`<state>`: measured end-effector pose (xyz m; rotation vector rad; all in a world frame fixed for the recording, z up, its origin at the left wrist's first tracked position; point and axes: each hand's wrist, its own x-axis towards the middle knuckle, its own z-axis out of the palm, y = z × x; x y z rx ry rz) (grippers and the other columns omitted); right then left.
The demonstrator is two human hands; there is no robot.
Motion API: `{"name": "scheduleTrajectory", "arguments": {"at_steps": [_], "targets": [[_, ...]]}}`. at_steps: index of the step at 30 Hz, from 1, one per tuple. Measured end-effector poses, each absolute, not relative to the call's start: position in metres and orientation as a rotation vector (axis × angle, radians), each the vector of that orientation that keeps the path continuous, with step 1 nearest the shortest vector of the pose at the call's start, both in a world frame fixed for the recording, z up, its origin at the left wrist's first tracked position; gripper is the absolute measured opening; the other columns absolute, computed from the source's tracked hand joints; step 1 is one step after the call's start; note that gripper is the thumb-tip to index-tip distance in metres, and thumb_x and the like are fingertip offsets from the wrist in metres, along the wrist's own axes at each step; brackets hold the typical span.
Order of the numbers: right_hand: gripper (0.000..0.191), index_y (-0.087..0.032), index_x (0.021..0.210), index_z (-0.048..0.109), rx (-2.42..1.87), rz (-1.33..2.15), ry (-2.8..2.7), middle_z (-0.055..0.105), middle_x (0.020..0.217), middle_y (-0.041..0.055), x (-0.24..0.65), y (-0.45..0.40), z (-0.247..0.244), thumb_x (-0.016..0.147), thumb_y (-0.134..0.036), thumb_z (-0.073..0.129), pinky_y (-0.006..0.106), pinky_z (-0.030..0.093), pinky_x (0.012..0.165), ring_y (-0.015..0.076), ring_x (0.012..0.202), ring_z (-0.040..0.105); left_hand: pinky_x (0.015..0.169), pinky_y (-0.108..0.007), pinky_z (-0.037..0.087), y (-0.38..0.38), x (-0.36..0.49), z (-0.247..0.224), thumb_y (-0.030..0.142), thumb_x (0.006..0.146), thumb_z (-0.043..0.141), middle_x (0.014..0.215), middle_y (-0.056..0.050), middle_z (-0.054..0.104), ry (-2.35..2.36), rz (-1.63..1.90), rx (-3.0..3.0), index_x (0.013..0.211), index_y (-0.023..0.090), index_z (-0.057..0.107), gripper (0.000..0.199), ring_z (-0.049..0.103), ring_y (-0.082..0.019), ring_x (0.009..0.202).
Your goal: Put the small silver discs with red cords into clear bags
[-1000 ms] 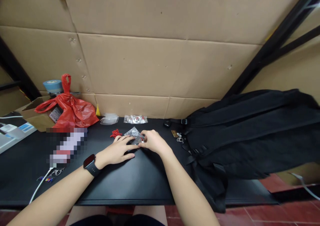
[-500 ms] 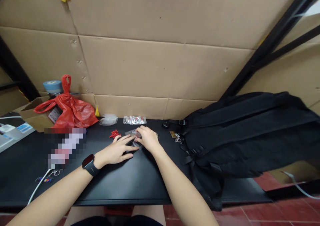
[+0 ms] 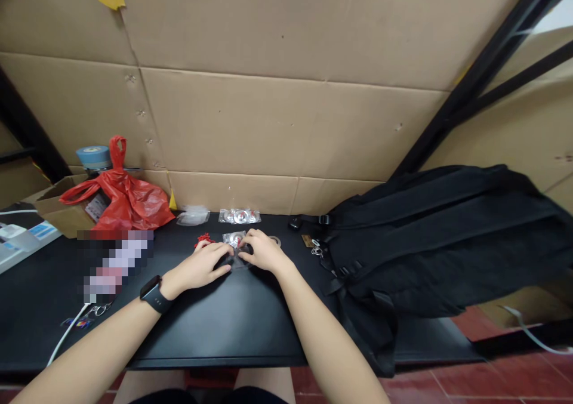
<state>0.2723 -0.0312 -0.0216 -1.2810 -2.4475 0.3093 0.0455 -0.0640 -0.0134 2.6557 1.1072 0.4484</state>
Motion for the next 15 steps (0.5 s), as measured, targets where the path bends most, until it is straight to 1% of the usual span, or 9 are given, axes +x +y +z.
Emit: {"name": "scheduleTrajectory", "arguments": {"at_steps": [2,4,6,7,8,11,12,15], "targets": [[0.030,-0.024,0.105,0.071,-1.274,0.377,-2.461,0.061,0.110,0.0058,0.278,-0.032,-0.019,0.081,-0.041,0.074,0.034,0.045,0.092,0.0217,0.104,0.056,0.098,-0.044,0.036,-0.066,0.046,-0.013,0.042,0.092,0.056,0.114,-0.009,0.066,1.188,0.468,2.649,0.118,0.023,0.057,0.032,0.058,-0.028,0.110],[0.044,-0.024,0.106,0.071,-1.274,0.429,-2.483,0.061,0.112,0.0064,0.283,-0.034,-0.017,0.072,-0.050,0.081,0.038,0.045,0.094,0.0239,0.105,0.055,0.098,-0.046,0.035,-0.067,0.048,-0.012,0.051,0.085,0.063,0.116,-0.011,0.065,1.247,0.473,2.661,0.121,0.024,0.055,0.046,0.056,-0.031,0.112],[0.058,-0.025,0.109,0.070,-1.272,0.465,-2.509,0.060,0.114,0.0067,0.287,-0.035,-0.014,0.061,-0.054,0.086,0.041,0.044,0.096,0.0261,0.107,0.053,0.100,-0.049,0.032,-0.068,0.049,-0.011,0.054,0.078,0.069,0.118,-0.012,0.064,1.270,0.491,2.683,0.124,0.024,0.054,0.058,0.054,-0.033,0.114],[0.064,-0.026,0.111,0.069,-1.270,0.478,-2.523,0.060,0.116,0.0065,0.288,-0.036,-0.013,0.057,-0.055,0.088,0.042,0.044,0.097,0.0269,0.108,0.052,0.101,-0.049,0.031,-0.069,0.050,-0.011,0.052,0.077,0.071,0.118,-0.011,0.065,1.280,0.506,2.693,0.124,0.024,0.054,0.058,0.053,-0.033,0.115],[0.068,-0.027,0.114,0.068,-1.268,0.492,-2.536,0.059,0.117,0.0063,0.290,-0.036,-0.013,0.055,-0.055,0.089,0.042,0.043,0.098,0.0275,0.109,0.051,0.101,-0.049,0.030,-0.068,0.051,-0.012,0.049,0.078,0.070,0.116,-0.011,0.065,1.288,0.520,2.700,0.121,0.024,0.056,0.052,0.053,-0.033,0.115],[0.073,-0.031,0.117,0.066,-1.279,0.529,-2.550,0.057,0.121,0.0058,0.293,-0.038,-0.013,0.052,-0.054,0.090,0.045,0.041,0.100,0.0288,0.111,0.050,0.099,-0.046,0.029,-0.066,0.055,-0.014,0.032,0.088,0.058,0.108,-0.008,0.068,1.325,0.547,2.697,0.104,0.022,0.062,0.019,0.054,-0.028,0.112],[0.073,-0.031,0.118,0.066,-1.288,0.536,-2.548,0.057,0.122,0.0059,0.294,-0.038,-0.013,0.052,-0.052,0.090,0.045,0.040,0.100,0.0290,0.112,0.049,0.097,-0.044,0.029,-0.065,0.056,-0.014,0.028,0.091,0.053,0.105,-0.007,0.069,1.344,0.556,2.685,0.098,0.022,0.063,0.014,0.055,-0.026,0.110],[0.068,-0.032,0.118,0.065,-1.296,0.518,-2.542,0.055,0.123,0.0057,0.293,-0.039,-0.012,0.056,-0.044,0.090,0.045,0.040,0.099,0.0288,0.114,0.048,0.090,-0.041,0.030,-0.062,0.058,-0.014,0.024,0.097,0.042,0.099,-0.006,0.070,1.423,0.606,2.611,0.093,0.021,0.063,0.021,0.058,-0.023,0.104]]}}
